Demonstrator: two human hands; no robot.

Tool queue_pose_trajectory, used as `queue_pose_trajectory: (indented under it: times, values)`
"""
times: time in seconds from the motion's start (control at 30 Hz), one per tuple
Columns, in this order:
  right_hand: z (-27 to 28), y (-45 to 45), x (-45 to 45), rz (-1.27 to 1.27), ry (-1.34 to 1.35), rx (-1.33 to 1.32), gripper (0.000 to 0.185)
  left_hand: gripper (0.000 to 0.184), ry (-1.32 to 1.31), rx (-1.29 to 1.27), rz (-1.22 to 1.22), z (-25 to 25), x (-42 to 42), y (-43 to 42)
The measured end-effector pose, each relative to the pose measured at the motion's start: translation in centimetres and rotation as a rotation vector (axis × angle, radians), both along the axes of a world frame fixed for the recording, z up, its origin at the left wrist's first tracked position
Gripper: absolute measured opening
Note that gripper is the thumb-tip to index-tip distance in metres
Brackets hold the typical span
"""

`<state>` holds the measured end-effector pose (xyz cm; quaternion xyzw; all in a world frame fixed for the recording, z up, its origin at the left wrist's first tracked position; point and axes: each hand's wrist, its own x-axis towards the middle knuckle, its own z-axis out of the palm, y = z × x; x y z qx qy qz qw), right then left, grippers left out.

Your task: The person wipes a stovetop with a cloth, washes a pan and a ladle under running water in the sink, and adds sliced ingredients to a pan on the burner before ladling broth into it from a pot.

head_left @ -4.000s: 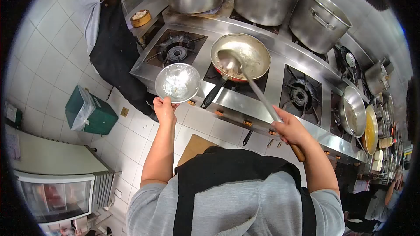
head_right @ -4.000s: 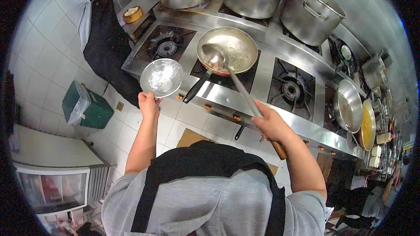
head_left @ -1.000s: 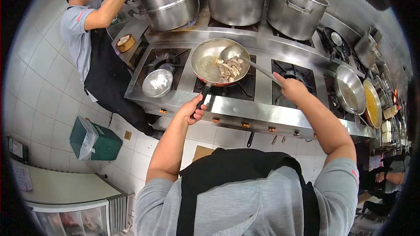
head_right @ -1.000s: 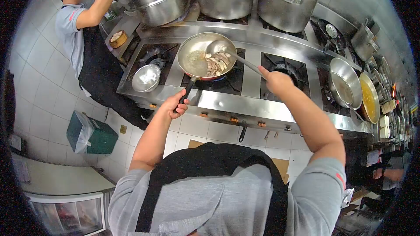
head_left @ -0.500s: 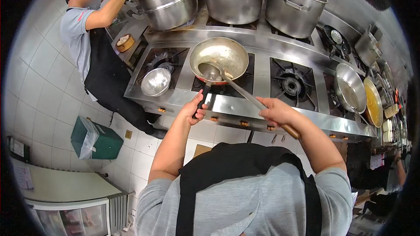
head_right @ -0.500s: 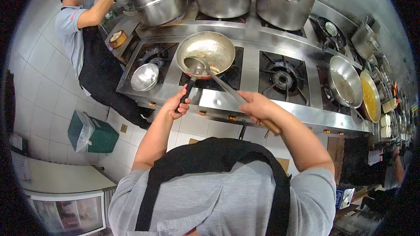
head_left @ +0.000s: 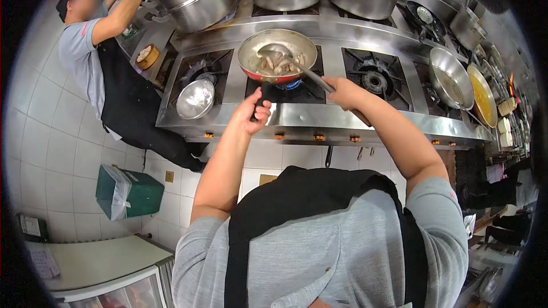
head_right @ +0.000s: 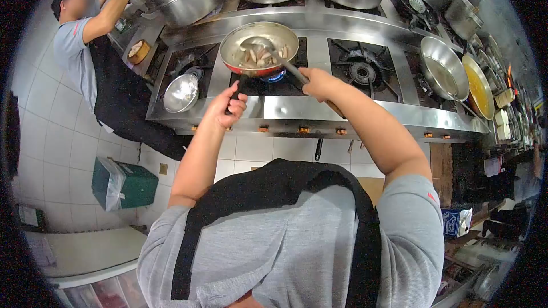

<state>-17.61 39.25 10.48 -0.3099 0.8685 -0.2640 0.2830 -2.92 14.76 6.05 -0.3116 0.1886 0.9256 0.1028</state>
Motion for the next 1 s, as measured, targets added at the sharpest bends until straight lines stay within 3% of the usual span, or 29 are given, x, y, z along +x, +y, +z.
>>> queue_pose_trajectory:
  times: [0.07, 0.1, 0.17, 0.37, 0.43, 0.5, 0.57, 0.6, 0.67, 0.73, 0.77, 0.8, 0.83, 0.9, 1.0]
  values:
    - [1.1, 1.1, 1.6, 0.028, -0.040, -0.062, 0.061, 0.014, 0.075, -0.098, 0.009, -2.2, 1.0, 1.4]
    - [2.5, 1.5, 3.2, -0.010, -0.052, -0.026, 0.062, 0.023, 0.095, -0.074, -0.004, -4.7, 1.6, 1.7]
    - [-1.4, 2.5, 3.3, 0.049, 0.170, -0.204, 0.063, 0.033, 0.176, -0.086, -0.002, -6.8, 3.0, 2.2]
    - [0.0, 0.4, 6.0, -0.107, 0.106, 0.075, 0.063, 0.040, 0.357, 0.030, -0.083, -6.4, 3.5, -1.1]
    - [0.0, -0.2, 5.6, -0.134, 0.062, 0.114, 0.064, 0.036, 0.411, -0.082, -0.074, -7.4, 4.7, -1.3]
    - [-0.4, 0.0, 6.4, -0.153, 0.075, 0.008, 0.063, 0.036, 0.194, 0.276, -0.255, -13.7, 5.7, -2.3]
    - [-0.9, 0.3, 7.9, -0.172, 0.081, -0.088, 0.063, 0.034, 0.033, 0.114, -0.438, -22.6, 6.3, -1.7]
    - [-0.7, 0.3, 8.8, -0.233, 0.064, -0.118, 0.060, 0.034, 0.037, 0.129, -0.438, -23.4, 6.0, -1.0]
    - [-0.1, 0.0, 10.4, -0.300, 0.048, -0.146, 0.058, 0.027, -0.228, 0.079, -0.008, -24.7, 4.6, 1.1]
    - [1.0, -0.2, 11.7, -0.418, -0.314, -0.326, 0.051, 0.023, 0.207, -0.223, 0.023, -33.6, 1.9, 2.8]
    - [1.5, -0.4, 12.2, -0.428, -0.313, -0.322, 0.051, 0.021, 0.402, -0.352, 0.087, -37.7, 0.6, 3.6]
    - [2.0, -0.6, 12.7, -0.459, -0.393, -0.412, 0.049, 0.014, 0.276, -0.502, 0.097, -35.4, 0.1, 4.5]
    - [2.5, -0.5, 13.1, -0.490, -0.473, -0.504, 0.048, 0.014, 0.169, -0.155, 0.269, -33.0, -0.1, 5.0]
    - [3.4, -0.1, 13.6, -0.515, -0.478, -0.529, 0.047, 0.015, -0.161, 0.251, 0.493, -33.0, -1.2, 5.0]
    - [4.1, 0.8, 13.7, -0.525, -0.501, -0.540, 0.047, 0.021, -0.243, 0.403, 0.503, -32.3, -1.2, 4.5]
